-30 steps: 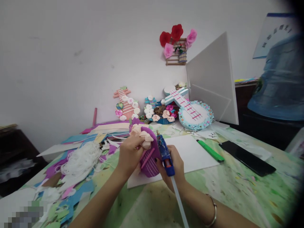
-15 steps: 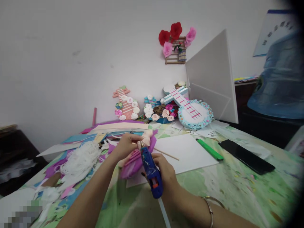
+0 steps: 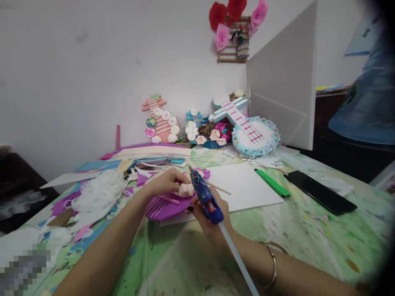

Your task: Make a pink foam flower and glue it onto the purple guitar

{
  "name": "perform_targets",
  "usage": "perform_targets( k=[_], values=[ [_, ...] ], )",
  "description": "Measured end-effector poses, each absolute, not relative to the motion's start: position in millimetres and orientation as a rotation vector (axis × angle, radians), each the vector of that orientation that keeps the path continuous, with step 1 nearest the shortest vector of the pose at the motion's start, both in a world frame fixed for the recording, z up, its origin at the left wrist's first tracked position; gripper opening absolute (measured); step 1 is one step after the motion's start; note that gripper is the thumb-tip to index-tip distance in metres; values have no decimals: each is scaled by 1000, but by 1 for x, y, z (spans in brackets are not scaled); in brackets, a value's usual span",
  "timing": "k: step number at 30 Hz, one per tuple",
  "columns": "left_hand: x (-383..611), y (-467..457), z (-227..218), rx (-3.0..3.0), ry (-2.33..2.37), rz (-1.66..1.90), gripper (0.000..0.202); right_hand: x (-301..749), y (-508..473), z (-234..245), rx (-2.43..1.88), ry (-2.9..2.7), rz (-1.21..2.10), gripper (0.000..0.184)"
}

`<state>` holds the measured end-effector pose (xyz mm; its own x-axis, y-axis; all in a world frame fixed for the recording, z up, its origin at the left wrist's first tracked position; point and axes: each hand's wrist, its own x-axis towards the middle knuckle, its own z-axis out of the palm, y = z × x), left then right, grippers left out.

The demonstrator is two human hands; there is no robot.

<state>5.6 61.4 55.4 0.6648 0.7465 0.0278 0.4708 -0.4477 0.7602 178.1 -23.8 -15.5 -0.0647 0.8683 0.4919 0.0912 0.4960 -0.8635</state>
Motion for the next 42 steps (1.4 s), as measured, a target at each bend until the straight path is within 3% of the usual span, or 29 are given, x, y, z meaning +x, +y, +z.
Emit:
perform_targets(
  k=[4, 14, 22, 25, 29, 31, 42],
  values=[
    [5, 52, 58, 2212, 994, 522, 15, 176, -25, -12, -796, -1427, 947, 23],
    [7, 56, 53, 2254, 1044, 725, 16, 180, -15, -10, -899, -1423, 959, 9],
    [0, 52, 50, 2169, 991, 763, 13, 182, -18, 0, -912, -1440, 968, 13],
    [-5, 47, 49, 2244, 939, 786, 26, 183, -17, 0, -908, -1434, 974, 12],
    [-7, 40, 46, 2468, 822, 713, 75, 182, -15, -1, -892, -1438, 953, 10],
    [-5, 37, 44, 2577, 839, 688, 88, 182, -14, -3, -882, -1443, 930, 10],
    [2, 15, 31, 2763, 1056, 662, 95, 181, -11, -7, -884, -1420, 951, 10]
  ],
)
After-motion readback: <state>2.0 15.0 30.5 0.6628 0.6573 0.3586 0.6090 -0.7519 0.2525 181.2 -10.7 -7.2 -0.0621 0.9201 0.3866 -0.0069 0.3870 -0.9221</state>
